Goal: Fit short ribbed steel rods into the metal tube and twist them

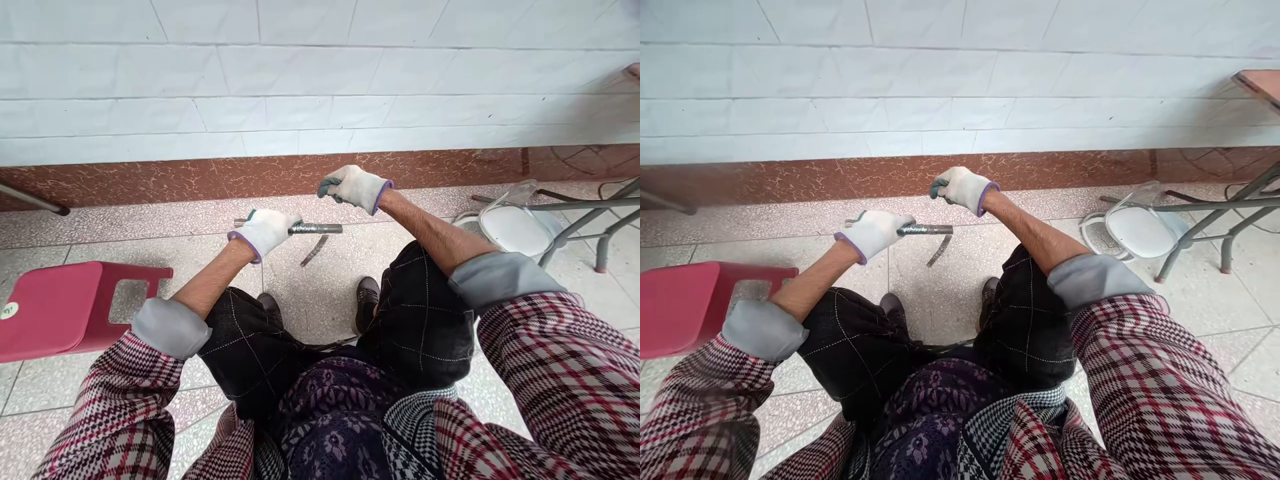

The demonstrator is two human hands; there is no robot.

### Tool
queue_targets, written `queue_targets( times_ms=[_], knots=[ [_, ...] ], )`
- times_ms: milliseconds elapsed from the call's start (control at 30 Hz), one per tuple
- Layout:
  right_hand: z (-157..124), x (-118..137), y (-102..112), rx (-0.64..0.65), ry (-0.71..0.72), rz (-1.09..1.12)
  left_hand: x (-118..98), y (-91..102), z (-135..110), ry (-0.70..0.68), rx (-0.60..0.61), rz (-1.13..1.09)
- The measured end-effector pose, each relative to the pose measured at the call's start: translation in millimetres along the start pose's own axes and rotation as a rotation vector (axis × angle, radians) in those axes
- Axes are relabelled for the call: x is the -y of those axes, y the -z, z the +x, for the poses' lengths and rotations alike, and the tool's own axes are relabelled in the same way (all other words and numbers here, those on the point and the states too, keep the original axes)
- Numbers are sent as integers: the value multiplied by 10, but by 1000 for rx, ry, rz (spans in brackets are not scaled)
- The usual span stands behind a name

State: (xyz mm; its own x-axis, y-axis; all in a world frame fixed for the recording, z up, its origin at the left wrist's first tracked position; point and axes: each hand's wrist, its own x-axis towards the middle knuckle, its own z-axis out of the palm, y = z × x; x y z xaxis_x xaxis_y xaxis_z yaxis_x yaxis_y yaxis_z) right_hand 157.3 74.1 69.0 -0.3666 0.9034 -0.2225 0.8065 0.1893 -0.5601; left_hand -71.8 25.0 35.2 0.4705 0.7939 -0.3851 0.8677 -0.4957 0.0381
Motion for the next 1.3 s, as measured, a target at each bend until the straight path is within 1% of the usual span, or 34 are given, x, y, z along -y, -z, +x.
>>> queue_targets(
  times_ms=[67, 167, 233, 300, 333, 400, 467, 533, 633, 733, 800, 900, 1033, 1100, 1167, 1233, 1300],
  knots=[
    [23, -19, -36, 8, -30, 3, 12, 33, -121, 6, -91, -99],
    [-23, 31, -165, 64, -56, -35, 72, 40, -245, 8, -284, -314],
    [-105, 103, -282, 129, -63, -40, 120, 26, -256, 27, -378, -431],
    [-204, 186, -393, 193, -26, -34, 165, 14, -225, 81, -425, -468],
    [-250, 226, -436, 216, -2, -31, 185, 9, -203, 119, -427, -449],
    [-316, 297, -478, 231, 29, -24, 217, 1, -164, 202, -383, -363],
    [-332, 346, -451, 225, 45, -11, 228, -7, -137, 249, -306, -263],
    [-298, 363, -364, 194, 55, 7, 208, -14, -113, 264, -230, -173],
    [-199, 322, -215, 113, 74, 15, 126, -16, -62, 225, -148, -47],
    [-115, 218, -152, 65, 97, 13, 43, -7, -4, 134, -106, 38],
    [-88, 137, -163, 60, 83, 45, 19, 4, 24, 89, -91, 75],
    [-78, 33, -198, 56, 60, 94, 21, 11, 57, 57, -71, 124],
    [-74, -63, -206, 118, 40, 153, -5, -17, 108, 48, -17, 185],
    [-74, -115, -190, 148, 41, 179, -45, -30, 120, 36, 1, 185],
    [-84, -184, -158, 163, 49, 194, -89, -31, 117, 3, -20, 138],
    [-101, -266, -116, 172, 65, 222, -126, -23, 115, -19, -81, 10],
    [-121, -350, -83, 166, 87, 260, -151, -12, 135, -27, -168, -202]
  ],
)
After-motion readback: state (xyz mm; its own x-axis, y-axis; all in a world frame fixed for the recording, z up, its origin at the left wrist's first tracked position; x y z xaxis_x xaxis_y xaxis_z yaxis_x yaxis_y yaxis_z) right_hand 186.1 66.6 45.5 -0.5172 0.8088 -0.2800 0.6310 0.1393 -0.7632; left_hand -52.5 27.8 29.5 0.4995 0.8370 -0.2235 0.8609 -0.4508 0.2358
